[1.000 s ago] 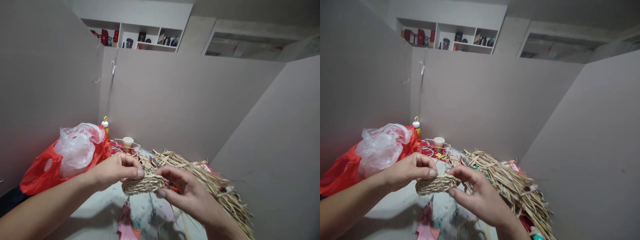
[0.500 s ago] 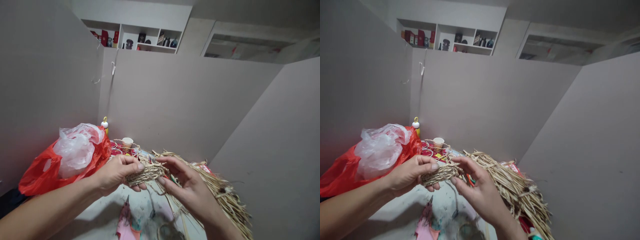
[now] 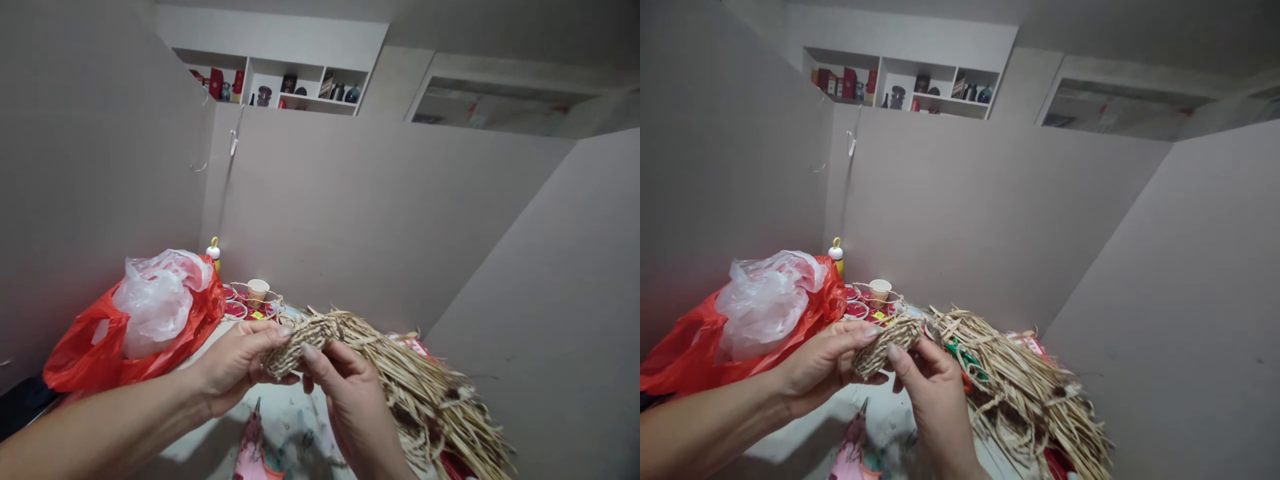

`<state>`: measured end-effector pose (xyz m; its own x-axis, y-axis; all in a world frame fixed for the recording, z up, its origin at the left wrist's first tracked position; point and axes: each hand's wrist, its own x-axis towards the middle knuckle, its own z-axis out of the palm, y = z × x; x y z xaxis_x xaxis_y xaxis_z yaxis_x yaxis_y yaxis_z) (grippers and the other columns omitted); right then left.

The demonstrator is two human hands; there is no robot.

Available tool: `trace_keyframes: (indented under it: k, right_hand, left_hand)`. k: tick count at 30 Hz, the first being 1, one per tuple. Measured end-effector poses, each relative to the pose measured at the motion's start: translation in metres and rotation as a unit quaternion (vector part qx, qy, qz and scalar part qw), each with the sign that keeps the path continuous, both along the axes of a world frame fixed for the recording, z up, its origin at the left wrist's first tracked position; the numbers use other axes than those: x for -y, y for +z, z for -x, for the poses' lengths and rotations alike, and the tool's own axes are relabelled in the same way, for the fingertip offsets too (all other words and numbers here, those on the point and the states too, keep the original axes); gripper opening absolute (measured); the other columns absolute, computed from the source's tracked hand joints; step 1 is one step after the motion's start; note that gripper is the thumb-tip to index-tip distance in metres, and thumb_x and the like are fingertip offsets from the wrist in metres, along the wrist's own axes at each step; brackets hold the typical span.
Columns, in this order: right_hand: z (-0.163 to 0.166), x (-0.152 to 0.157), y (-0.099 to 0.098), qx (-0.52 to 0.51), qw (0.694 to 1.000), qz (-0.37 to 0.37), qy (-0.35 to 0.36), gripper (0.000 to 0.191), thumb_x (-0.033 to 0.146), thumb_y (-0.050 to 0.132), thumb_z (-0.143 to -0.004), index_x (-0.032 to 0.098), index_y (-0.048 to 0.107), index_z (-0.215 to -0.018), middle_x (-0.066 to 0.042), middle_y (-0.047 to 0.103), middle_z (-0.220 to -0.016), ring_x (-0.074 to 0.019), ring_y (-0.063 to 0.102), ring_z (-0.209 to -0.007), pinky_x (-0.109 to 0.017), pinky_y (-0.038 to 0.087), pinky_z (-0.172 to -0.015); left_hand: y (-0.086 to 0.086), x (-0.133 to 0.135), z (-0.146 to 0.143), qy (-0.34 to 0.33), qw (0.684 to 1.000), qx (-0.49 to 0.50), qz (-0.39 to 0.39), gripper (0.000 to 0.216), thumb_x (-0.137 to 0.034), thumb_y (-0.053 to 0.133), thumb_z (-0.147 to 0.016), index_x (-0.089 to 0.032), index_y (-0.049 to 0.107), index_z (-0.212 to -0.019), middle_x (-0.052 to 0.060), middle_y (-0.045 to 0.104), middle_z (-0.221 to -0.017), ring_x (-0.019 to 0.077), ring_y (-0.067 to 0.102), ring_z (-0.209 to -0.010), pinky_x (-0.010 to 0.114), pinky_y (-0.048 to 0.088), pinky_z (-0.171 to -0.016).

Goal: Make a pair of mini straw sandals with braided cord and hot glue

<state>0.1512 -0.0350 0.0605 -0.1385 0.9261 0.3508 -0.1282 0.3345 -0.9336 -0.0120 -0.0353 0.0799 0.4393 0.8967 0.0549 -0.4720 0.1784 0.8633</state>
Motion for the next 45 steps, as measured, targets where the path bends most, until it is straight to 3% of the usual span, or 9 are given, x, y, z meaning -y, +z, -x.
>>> trace_keyframes:
  k: [3,7,10,15,20,30,37,45]
  right_hand:
    - [0.0,0.0,-0.002,-0.032,0.999,0.017,0.001,0.02,0.037,0.076,-0.079,0.02,0.069,-0.072,0.004,0.057,-0.063,-0.0118,0.045,-0.059,-0.022,0.042,-0.055]
    - [-0.003,0.001,0.003,-0.058,0.998,0.033,0.021,0.022,0.035,0.078,-0.078,0.02,0.067,-0.065,0.004,0.056,-0.061,-0.0112,0.045,-0.059,-0.021,0.042,-0.054]
    - [-0.004,0.002,0.005,-0.056,0.997,0.038,0.047,0.019,0.033,0.077,-0.079,0.02,0.068,-0.067,0.004,0.059,-0.063,-0.0106,0.046,-0.059,-0.02,0.043,-0.054]
    - [-0.005,0.003,0.004,-0.042,0.995,0.038,0.077,0.013,0.031,0.076,-0.08,0.019,0.074,-0.078,0.002,0.064,-0.068,-0.0106,0.049,-0.061,-0.02,0.044,-0.055]
    - [-0.005,0.004,0.002,-0.053,0.993,0.048,0.098,0.014,0.03,0.079,-0.078,0.019,0.072,-0.072,0.002,0.065,-0.067,-0.0108,0.054,-0.061,-0.02,0.046,-0.054]
    - [-0.006,0.007,0.002,-0.028,0.994,0.028,0.106,0.012,0.031,0.076,-0.081,0.02,0.074,-0.082,0.0,0.07,-0.072,-0.0099,0.053,-0.061,-0.019,0.045,-0.053]
    - [-0.006,0.008,0.003,-0.032,0.992,0.023,0.121,0.011,0.031,0.076,-0.081,0.02,0.073,-0.079,0.001,0.066,-0.07,-0.0097,0.053,-0.061,-0.018,0.046,-0.053]
    - [-0.009,0.011,0.003,0.005,0.996,-0.006,0.09,0.012,0.031,0.073,-0.084,0.02,0.072,-0.081,0.001,0.065,-0.071,-0.0099,0.052,-0.062,-0.019,0.046,-0.054]
  left_hand:
    - [0.003,-0.002,0.005,-0.012,0.997,-0.06,-0.047,0.032,-0.042,0.066,-0.083,-0.011,0.073,-0.081,0.007,0.069,-0.075,0.0133,0.061,-0.068,0.027,0.048,-0.069]
    - [0.01,-0.007,0.014,0.049,0.988,-0.112,-0.098,0.03,-0.043,0.068,-0.081,-0.013,0.074,-0.078,0.006,0.069,-0.077,0.0146,0.061,-0.072,0.026,0.047,-0.066]
    - [0.013,-0.01,0.018,0.053,0.986,-0.117,-0.102,0.019,-0.033,0.078,-0.071,-0.014,0.072,-0.072,0.001,0.066,-0.068,0.0108,0.058,-0.062,0.023,0.045,-0.062]
    - [0.011,-0.012,0.021,0.027,0.985,-0.134,-0.102,0.021,-0.03,0.082,-0.067,-0.013,0.072,-0.074,0.002,0.067,-0.064,0.0101,0.057,-0.057,0.023,0.046,-0.059]
    - [0.012,-0.011,0.023,0.012,0.984,-0.136,-0.116,0.021,-0.03,0.082,-0.066,-0.013,0.072,-0.071,0.002,0.066,-0.062,0.0101,0.057,-0.055,0.024,0.046,-0.058]
    - [0.016,-0.004,0.021,0.009,0.983,-0.121,-0.14,0.016,-0.025,0.08,-0.07,-0.011,0.072,-0.069,0.0,0.064,-0.059,0.0078,0.055,-0.056,0.02,0.044,-0.056]
    - [0.017,0.0,0.022,0.017,0.978,-0.134,-0.162,0.012,-0.022,0.079,-0.071,-0.011,0.073,-0.07,0.001,0.064,-0.061,0.0082,0.055,-0.058,0.02,0.043,-0.056]
    - [0.017,0.007,0.016,0.037,0.967,-0.135,-0.211,0.01,-0.02,0.073,-0.077,-0.011,0.072,-0.071,0.0,0.062,-0.062,0.0072,0.051,-0.058,0.019,0.041,-0.056]
